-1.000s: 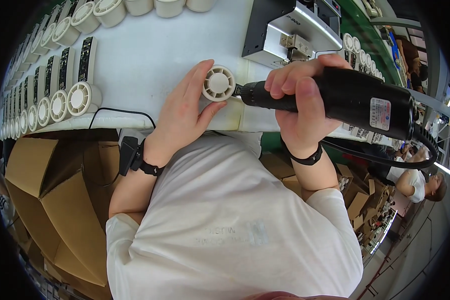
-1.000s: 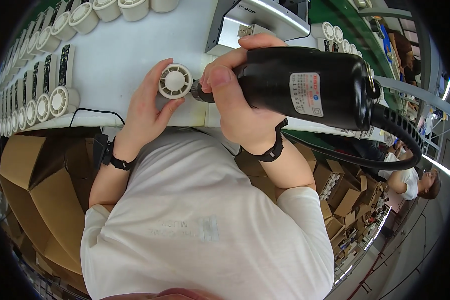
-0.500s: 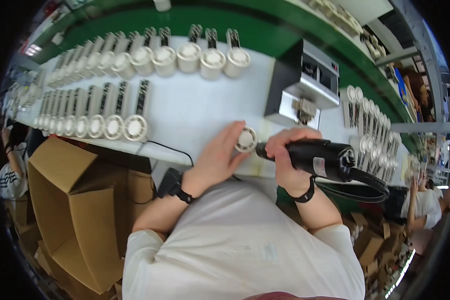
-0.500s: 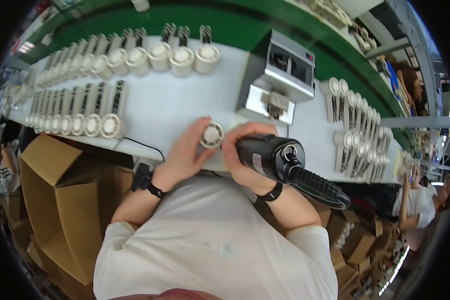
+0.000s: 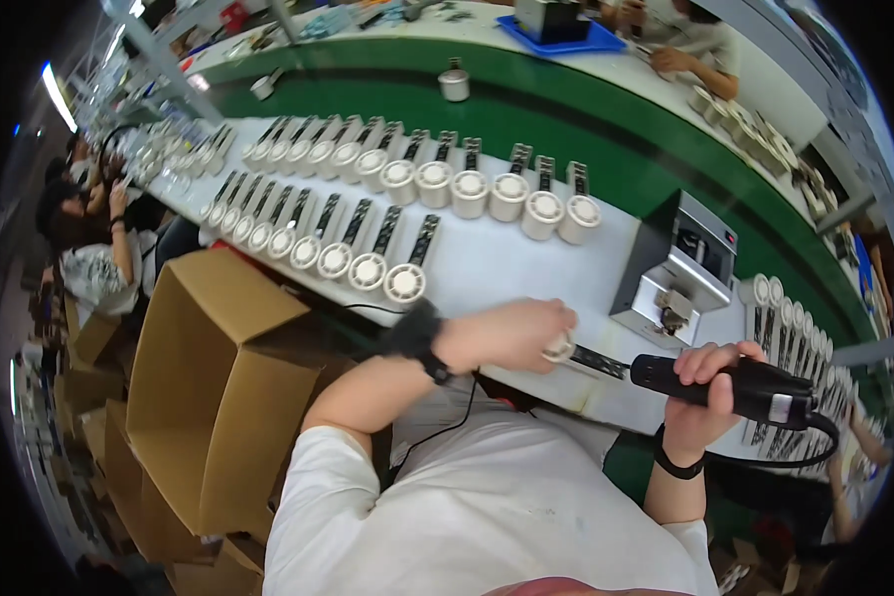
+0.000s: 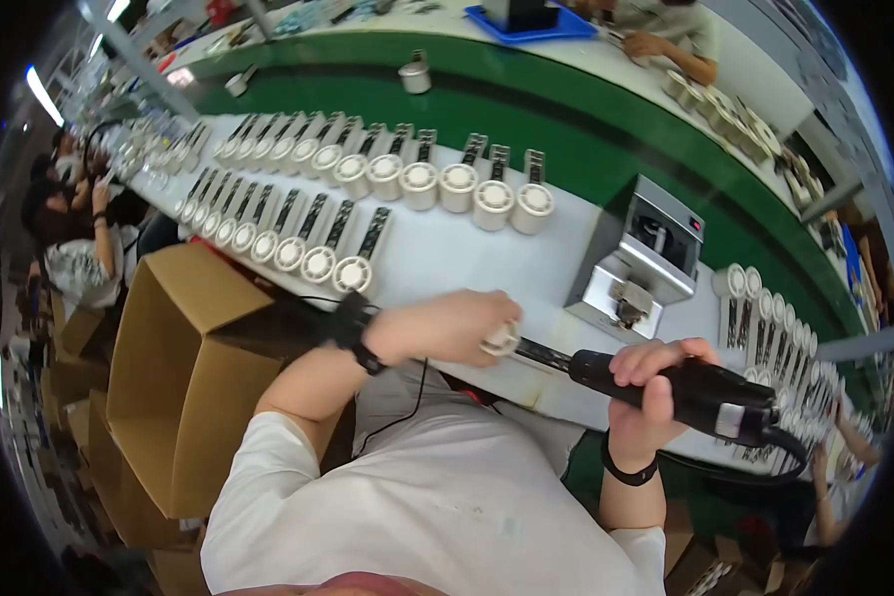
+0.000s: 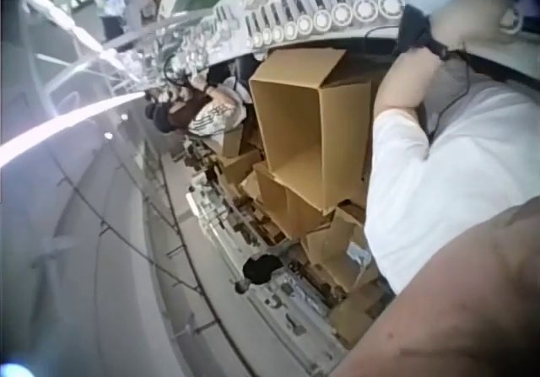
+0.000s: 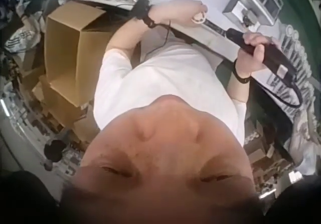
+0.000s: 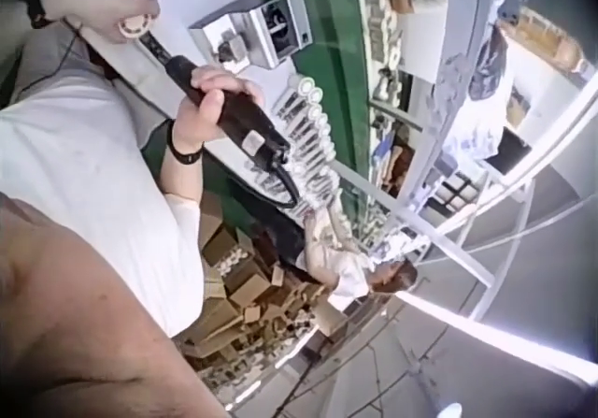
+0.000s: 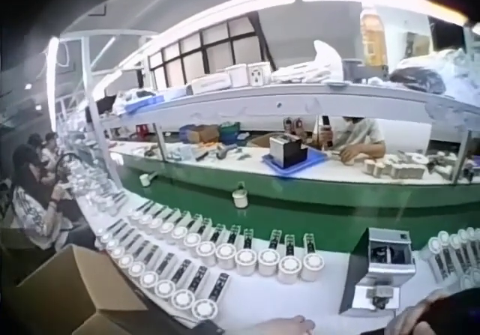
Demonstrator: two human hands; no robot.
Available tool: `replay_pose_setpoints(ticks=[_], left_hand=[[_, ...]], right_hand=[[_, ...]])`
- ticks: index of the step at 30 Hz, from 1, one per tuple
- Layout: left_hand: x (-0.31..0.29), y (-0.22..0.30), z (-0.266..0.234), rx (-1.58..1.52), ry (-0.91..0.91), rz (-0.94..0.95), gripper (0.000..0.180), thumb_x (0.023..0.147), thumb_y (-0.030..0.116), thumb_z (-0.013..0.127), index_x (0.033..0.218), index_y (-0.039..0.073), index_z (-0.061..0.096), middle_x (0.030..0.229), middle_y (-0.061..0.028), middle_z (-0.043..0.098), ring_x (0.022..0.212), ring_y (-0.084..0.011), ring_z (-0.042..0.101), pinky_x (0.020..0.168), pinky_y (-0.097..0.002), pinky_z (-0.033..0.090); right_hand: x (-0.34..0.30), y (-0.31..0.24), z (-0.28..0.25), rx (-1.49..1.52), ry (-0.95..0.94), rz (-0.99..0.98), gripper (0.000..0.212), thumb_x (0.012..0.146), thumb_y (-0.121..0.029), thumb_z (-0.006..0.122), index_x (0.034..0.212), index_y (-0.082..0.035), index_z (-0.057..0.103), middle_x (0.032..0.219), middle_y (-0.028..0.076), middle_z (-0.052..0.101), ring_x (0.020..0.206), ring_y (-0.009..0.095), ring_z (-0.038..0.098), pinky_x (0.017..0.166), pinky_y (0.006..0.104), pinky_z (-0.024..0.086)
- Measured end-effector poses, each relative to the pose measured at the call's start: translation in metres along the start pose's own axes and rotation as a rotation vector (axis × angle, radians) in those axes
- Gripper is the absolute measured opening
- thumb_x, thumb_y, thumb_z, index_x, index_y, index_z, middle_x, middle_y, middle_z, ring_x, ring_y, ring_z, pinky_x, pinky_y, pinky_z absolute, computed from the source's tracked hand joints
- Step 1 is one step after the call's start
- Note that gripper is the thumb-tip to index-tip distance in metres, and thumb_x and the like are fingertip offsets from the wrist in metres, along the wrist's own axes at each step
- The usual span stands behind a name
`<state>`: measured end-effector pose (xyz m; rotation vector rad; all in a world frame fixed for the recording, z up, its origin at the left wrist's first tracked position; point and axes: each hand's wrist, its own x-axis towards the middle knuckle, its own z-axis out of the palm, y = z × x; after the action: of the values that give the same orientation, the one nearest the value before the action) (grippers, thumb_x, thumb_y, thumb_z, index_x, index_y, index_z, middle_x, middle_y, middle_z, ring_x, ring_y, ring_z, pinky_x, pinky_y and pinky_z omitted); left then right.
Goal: Assembling small handheld fans by joining components with an electric screwdriver.
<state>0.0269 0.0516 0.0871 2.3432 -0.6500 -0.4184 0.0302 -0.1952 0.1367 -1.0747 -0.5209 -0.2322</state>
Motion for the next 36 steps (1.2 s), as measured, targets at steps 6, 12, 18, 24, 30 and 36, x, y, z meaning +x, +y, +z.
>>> replay_pose_setpoints(ticks=[6, 12, 18, 24, 30, 36], left_hand=[[-0.006, -0.044, -0.13, -0.215, 0.108, -0.127, 0.048, 0.08, 0.022, 0.076, 0.118, 0.001, 0.057, 0.106, -0.0099, 0.066, 0.094, -0.0185, 0.064, 0.082, -0.0305, 0.052], [0.158, -0.083, -0.173, -0.404, 0.382, -0.473, 0.051, 0.086, 0.032, 0.072, 0.119, -0.004, 0.056, 0.104, -0.0084, 0.065, 0.088, -0.0164, 0.067, 0.071, -0.0271, 0.056], [0.299, -0.178, -0.146, 0.425, 0.415, -0.598, 0.068, 0.075, 0.061, 0.07, 0.094, -0.005, 0.072, 0.096, -0.0243, 0.071, 0.091, -0.0383, 0.069, 0.082, -0.044, 0.055], [0.327, -0.169, -0.145, 0.634, 0.299, -0.608, 0.072, 0.08, 0.059, 0.065, 0.112, -0.005, 0.066, 0.114, -0.0284, 0.065, 0.108, -0.0396, 0.063, 0.093, -0.0438, 0.05], [0.385, 0.086, -0.059, 0.546, 0.179, 0.096, 0.064, 0.084, 0.037, 0.068, 0.125, -0.009, 0.051, 0.12, -0.0309, 0.06, 0.113, -0.0413, 0.059, 0.096, -0.0439, 0.048], [0.425, 0.139, 0.076, 0.622, 0.014, 0.169, 0.038, 0.08, 0.016, 0.066, 0.11, -0.004, 0.056, 0.117, -0.0297, 0.059, 0.106, -0.0419, 0.063, 0.09, -0.0443, 0.053]], right_hand=[[-0.01, -0.027, -0.041, -0.006, 0.227, -0.037, 0.038, 0.091, -0.021, 0.063, 0.122, -0.008, 0.045, 0.074, 0.003, 0.046, 0.064, 0.015, 0.047, 0.061, 0.0314, 0.042], [-0.031, -0.021, -0.063, 0.025, 0.424, 0.07, 0.038, 0.091, -0.018, 0.061, 0.122, -0.008, 0.043, 0.074, 0.003, 0.047, 0.063, 0.015, 0.047, 0.062, 0.0328, 0.044], [-0.047, -0.031, -0.082, 0.01, 0.558, 0.078, 0.036, 0.089, -0.011, 0.06, 0.119, -0.007, 0.041, 0.073, 0.005, 0.049, 0.064, 0.017, 0.05, 0.065, 0.0346, 0.048], [-0.065, -0.034, -0.113, -0.051, 0.628, 0.104, 0.034, 0.089, -0.003, 0.058, 0.117, -0.004, 0.04, 0.075, 0.007, 0.054, 0.067, 0.018, 0.055, 0.067, 0.0359, 0.05], [-0.066, -0.02, -0.119, 0.002, 0.637, 0.146, 0.033, 0.089, -0.001, 0.058, 0.116, -0.001, 0.04, 0.077, 0.008, 0.058, 0.068, 0.018, 0.06, 0.067, 0.0349, 0.051], [-0.077, -0.038, -0.105, -0.114, 0.586, 0.173, 0.033, 0.087, 0.0, 0.059, 0.115, 0.0, 0.042, 0.076, 0.009, 0.061, 0.067, 0.017, 0.062, 0.065, 0.0334, 0.052]])
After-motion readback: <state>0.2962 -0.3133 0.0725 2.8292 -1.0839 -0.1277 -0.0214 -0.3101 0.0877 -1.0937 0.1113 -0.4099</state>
